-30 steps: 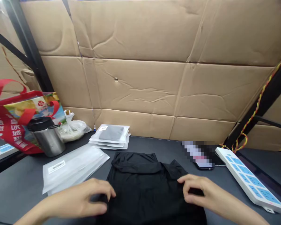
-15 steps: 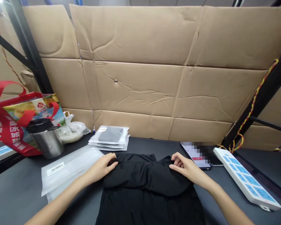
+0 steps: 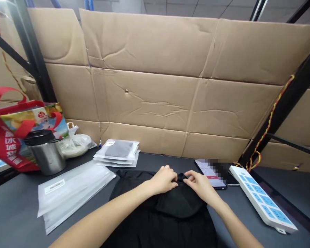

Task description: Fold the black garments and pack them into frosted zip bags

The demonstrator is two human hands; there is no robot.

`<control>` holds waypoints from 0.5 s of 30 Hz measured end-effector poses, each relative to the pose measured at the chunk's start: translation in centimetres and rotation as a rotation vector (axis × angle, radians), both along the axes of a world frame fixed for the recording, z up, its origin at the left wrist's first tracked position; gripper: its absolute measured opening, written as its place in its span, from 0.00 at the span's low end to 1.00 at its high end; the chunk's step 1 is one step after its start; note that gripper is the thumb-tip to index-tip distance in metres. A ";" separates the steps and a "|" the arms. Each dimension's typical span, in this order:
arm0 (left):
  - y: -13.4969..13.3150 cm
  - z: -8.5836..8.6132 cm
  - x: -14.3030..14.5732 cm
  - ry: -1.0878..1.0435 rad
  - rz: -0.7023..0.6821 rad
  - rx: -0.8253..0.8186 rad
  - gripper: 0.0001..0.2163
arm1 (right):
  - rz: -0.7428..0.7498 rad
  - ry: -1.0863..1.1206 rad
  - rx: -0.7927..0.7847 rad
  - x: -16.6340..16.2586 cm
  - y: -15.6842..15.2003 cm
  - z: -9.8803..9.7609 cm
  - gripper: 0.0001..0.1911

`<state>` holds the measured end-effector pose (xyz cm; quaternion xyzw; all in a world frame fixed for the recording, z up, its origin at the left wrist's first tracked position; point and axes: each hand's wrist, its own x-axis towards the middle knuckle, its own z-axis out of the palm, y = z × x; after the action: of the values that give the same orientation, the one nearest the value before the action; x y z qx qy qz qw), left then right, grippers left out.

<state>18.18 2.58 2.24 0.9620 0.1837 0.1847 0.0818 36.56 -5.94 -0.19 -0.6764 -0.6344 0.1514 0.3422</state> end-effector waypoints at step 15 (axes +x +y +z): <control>-0.1 -1.4 -0.6 -0.106 0.136 -0.025 0.04 | 0.104 -0.025 -0.122 1.2 -2.1 1.5 0.21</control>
<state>17.56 2.52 0.79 0.9351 0.2461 0.2384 0.0907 37.79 -8.02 1.35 -0.6638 -0.6626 0.1989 0.2842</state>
